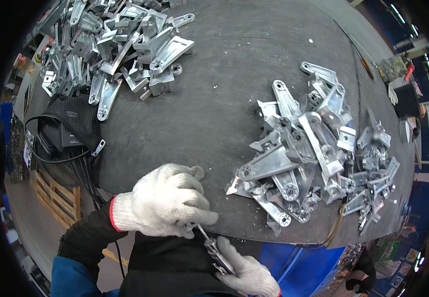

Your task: Manually filing the edges of metal brackets to remove burrs and smooth the surface.

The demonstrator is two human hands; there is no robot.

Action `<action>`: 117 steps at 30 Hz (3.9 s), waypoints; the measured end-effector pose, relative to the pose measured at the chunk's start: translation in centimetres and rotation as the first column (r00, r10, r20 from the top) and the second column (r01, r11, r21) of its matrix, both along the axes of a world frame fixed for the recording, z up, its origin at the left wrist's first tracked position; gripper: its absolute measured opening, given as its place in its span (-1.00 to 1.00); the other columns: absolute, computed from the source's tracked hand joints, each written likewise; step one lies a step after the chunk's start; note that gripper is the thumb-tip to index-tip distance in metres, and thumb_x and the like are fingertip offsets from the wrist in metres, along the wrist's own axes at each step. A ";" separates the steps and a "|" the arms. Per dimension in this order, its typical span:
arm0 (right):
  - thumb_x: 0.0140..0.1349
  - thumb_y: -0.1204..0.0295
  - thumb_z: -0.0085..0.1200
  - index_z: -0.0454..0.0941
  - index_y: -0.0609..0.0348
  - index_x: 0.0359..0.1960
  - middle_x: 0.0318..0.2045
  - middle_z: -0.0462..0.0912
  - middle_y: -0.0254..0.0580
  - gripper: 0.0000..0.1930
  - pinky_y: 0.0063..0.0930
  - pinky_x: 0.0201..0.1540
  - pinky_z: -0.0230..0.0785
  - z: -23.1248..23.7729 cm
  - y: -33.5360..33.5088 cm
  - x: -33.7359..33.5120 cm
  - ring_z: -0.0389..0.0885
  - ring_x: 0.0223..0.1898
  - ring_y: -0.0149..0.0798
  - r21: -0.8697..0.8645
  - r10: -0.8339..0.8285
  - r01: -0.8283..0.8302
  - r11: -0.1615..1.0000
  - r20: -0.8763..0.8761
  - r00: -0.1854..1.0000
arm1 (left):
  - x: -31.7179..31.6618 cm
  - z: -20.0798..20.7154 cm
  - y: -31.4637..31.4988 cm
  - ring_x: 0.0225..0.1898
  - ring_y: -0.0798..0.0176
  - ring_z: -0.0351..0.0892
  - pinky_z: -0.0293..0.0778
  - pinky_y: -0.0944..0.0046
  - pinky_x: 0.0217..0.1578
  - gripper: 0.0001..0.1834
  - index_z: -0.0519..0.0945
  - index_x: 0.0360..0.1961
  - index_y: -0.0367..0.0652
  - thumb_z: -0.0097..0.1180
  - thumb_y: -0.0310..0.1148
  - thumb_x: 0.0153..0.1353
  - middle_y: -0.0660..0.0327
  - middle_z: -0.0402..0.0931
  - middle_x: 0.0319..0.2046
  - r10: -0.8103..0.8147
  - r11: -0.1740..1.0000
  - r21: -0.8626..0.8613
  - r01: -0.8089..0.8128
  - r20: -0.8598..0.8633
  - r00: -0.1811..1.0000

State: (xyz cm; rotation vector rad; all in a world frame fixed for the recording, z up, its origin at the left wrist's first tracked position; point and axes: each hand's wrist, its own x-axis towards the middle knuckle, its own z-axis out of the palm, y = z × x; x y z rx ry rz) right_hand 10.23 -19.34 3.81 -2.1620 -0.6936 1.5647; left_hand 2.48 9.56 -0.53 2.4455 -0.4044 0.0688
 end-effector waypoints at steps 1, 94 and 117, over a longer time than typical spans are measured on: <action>0.20 0.18 0.43 0.32 0.18 0.47 -0.06 0.75 0.17 -0.16 -0.15 0.00 0.61 -0.3 -1.3 0.2 0.79 -0.04 0.20 0.092 -0.001 0.005 0.996 -0.045 0.999 | 0.0 0.1 0.2 0.11 0.24 0.54 0.48 -0.03 0.27 -0.31 0.70 0.12 0.31 0.54 0.10 -0.12 0.57 0.61 -0.09 -0.017 1.000 -0.001 0.017 -0.003 1.000; 0.31 0.44 0.16 -0.23 -0.21 0.71 0.59 0.22 0.17 0.03 -0.17 -0.06 0.69 -2.0 -2.1 -1.9 0.83 -0.18 0.03 0.321 -0.321 0.477 0.818 -0.434 0.842 | -0.1 3.1 -6.8 -0.25 0.01 0.56 0.40 0.04 -0.12 -0.85 0.63 -0.36 -0.09 0.38 -0.39 0.07 0.17 0.54 -0.39 0.437 0.767 0.510 -0.390 0.030 0.899; 0.23 0.21 0.31 0.39 -0.57 0.48 -0.22 0.69 0.05 -0.26 0.01 -0.18 0.67 0.9 -7.0 -4.2 0.78 -0.26 0.18 0.248 -0.264 0.178 0.952 0.380 0.886 | -3.3 6.8 -7.7 -0.44 0.14 0.61 0.61 0.10 -0.30 -0.76 0.63 0.01 -0.21 0.29 -0.38 0.38 0.15 0.65 -0.31 0.390 -0.617 -0.678 -0.399 -0.704 0.594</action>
